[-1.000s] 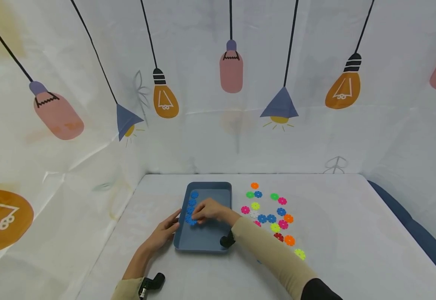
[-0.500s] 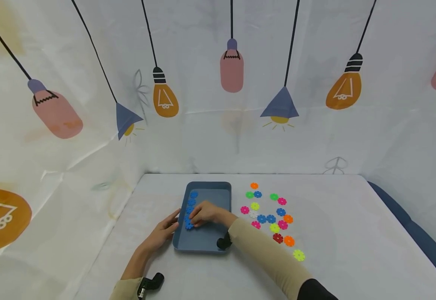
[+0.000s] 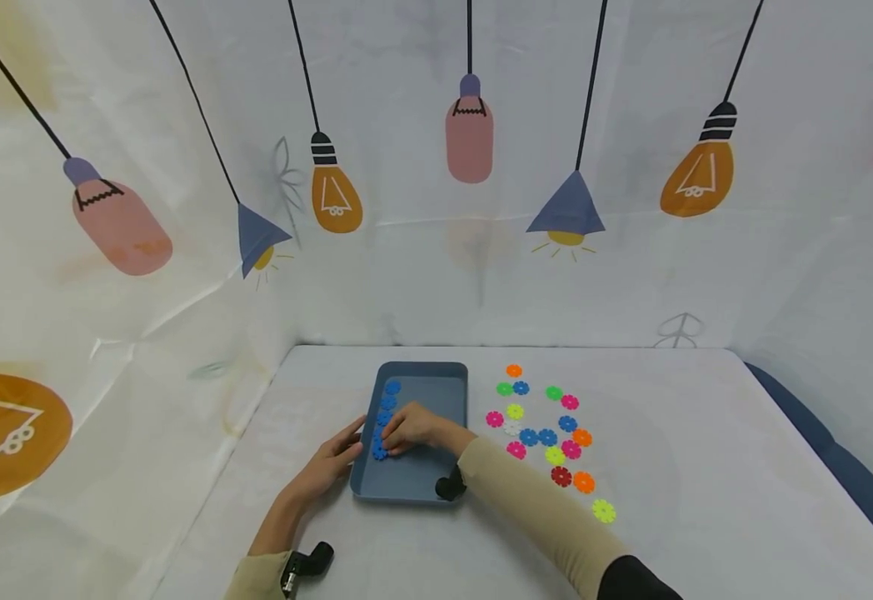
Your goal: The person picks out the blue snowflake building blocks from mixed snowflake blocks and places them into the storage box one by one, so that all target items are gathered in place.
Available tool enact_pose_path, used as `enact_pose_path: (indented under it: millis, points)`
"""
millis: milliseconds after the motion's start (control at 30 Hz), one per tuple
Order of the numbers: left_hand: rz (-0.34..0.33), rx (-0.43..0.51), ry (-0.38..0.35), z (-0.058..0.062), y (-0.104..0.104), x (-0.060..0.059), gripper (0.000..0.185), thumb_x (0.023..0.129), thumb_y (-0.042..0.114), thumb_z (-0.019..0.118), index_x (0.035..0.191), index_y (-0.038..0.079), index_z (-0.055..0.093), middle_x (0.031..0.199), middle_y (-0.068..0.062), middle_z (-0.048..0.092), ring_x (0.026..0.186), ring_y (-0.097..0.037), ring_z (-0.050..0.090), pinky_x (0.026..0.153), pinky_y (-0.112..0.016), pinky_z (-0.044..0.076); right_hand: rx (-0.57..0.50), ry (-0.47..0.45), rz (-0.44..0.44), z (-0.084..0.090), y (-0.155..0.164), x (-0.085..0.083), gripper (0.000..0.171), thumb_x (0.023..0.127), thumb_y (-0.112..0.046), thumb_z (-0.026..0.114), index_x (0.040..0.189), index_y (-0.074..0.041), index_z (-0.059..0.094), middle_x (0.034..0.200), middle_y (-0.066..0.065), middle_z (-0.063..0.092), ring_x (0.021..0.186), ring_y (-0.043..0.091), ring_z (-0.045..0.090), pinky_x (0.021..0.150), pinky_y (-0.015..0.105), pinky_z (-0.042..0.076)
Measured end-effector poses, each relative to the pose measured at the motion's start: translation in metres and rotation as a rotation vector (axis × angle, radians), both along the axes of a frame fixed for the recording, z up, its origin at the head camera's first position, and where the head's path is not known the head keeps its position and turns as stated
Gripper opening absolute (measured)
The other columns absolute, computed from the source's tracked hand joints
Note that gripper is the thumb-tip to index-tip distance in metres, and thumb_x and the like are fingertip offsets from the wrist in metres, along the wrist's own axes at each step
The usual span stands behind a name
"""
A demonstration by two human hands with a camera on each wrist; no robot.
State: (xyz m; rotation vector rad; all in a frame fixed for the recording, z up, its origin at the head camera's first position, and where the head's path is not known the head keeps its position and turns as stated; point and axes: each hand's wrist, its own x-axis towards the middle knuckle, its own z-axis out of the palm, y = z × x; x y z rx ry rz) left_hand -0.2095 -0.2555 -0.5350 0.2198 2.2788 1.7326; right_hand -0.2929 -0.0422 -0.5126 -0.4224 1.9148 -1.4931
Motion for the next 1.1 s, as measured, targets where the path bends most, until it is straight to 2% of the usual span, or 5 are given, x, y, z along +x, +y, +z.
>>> enact_pose_path:
  millis: [267,567,767,867,1100]
  points:
    - [-0.013,-0.008,0.01,-0.002,-0.001,-0.002,0.057,0.105,0.024,0.047,0.156,0.014,0.025,0.146,-0.029,0.034,0.131,-0.044,0.038,0.099,-0.054,0.041,0.028,0.073,0.007,-0.002,-0.001,0.002,0.005,0.079,0.006,0.076,0.081,0.002,0.074,0.074,0.013,0.07,0.059,0.016,0.067,0.059,0.03,0.057]
    - [0.011,0.004,0.011,-0.003,0.001,0.0,0.057,0.104,0.026,0.049,0.155,0.015,0.027,0.145,-0.028,0.036,0.13,-0.042,0.041,0.099,-0.054,0.042,0.04,0.089,-0.004,0.001,-0.002,0.005,0.005,0.079,0.006,0.076,0.082,0.002,0.074,0.073,0.011,0.069,0.061,0.016,0.067,0.06,0.029,0.057]
    - [-0.023,-0.003,0.021,-0.008,0.003,0.0,0.058,0.104,0.025,0.049,0.155,0.013,0.025,0.145,-0.031,0.033,0.129,-0.044,0.04,0.097,-0.052,0.043,0.062,0.097,-0.009,-0.002,0.002,0.007,0.006,0.078,0.008,0.076,0.082,0.003,0.074,0.072,0.012,0.069,0.062,0.02,0.068,0.06,0.032,0.057]
    - [-0.019,0.005,0.023,-0.007,0.002,0.0,0.057,0.104,0.024,0.048,0.155,0.014,0.025,0.146,-0.03,0.034,0.129,-0.043,0.04,0.098,-0.052,0.043,0.057,0.109,-0.007,-0.002,0.003,0.007,0.006,0.078,0.007,0.077,0.081,0.002,0.074,0.072,0.011,0.069,0.061,0.018,0.068,0.059,0.031,0.057]
    - [0.0,-0.022,0.014,-0.006,-0.002,-0.001,0.057,0.104,0.028,0.049,0.155,0.016,0.027,0.145,-0.026,0.037,0.128,-0.04,0.043,0.097,-0.05,0.044,0.056,0.147,0.03,0.012,0.009,0.009,0.003,0.08,0.0,0.077,0.083,0.0,0.075,0.074,0.009,0.07,0.063,0.017,0.067,0.061,0.031,0.057]
